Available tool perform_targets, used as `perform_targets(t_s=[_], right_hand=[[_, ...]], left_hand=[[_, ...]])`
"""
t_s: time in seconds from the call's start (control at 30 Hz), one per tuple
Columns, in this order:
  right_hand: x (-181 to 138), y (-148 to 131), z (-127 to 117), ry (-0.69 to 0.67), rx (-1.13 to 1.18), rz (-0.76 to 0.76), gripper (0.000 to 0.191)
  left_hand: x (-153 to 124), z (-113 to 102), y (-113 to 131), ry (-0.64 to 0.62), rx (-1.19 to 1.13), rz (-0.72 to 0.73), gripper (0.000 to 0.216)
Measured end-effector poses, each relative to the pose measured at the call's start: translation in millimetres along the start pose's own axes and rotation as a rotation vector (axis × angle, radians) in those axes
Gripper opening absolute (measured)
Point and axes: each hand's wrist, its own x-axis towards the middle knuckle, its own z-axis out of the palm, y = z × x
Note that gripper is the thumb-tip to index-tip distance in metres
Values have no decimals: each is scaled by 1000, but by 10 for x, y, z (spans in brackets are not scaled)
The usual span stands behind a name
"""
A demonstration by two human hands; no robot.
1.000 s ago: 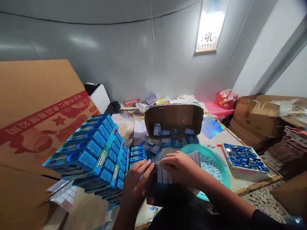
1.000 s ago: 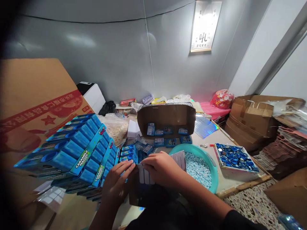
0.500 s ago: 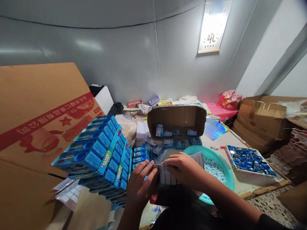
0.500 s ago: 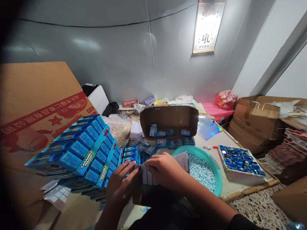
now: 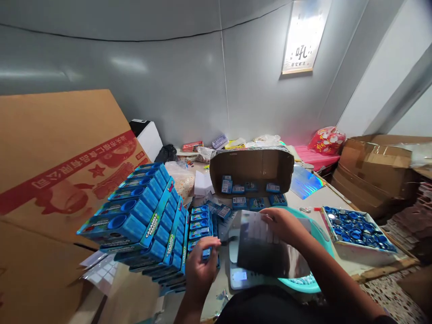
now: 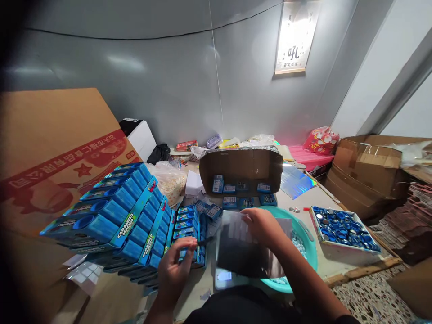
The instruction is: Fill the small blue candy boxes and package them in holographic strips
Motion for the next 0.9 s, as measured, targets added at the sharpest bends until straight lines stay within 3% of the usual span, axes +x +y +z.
perform_targets(t_s=[0.07,0.1,0.23,0.33,0.53,0.67,0.9], right_hand=[[13,336,75,41,-31,103,23],[13,485,120,50,-37,134,21],[46,762,320,92,-5,160,26],[224,576,532,87,117,72,31],[807,-185,1262,-241,605,-132,51],[1045,-452,1705,-323,869,-48,49],[1209,-482,2113,-314,1144,174,61]], left_hand=[[44,11,-105,67,-43,-289,29],[85,14,-164,84,-50,-368,35],[309,28,-419,61,-62,-449,47],[450,35,-574,19,-65,-464,50],[587,10,-677,-49,-34,-440,44],[660,-20,-734,-43,13,-422,40],[712,23,-993,120,291,-483,18]])
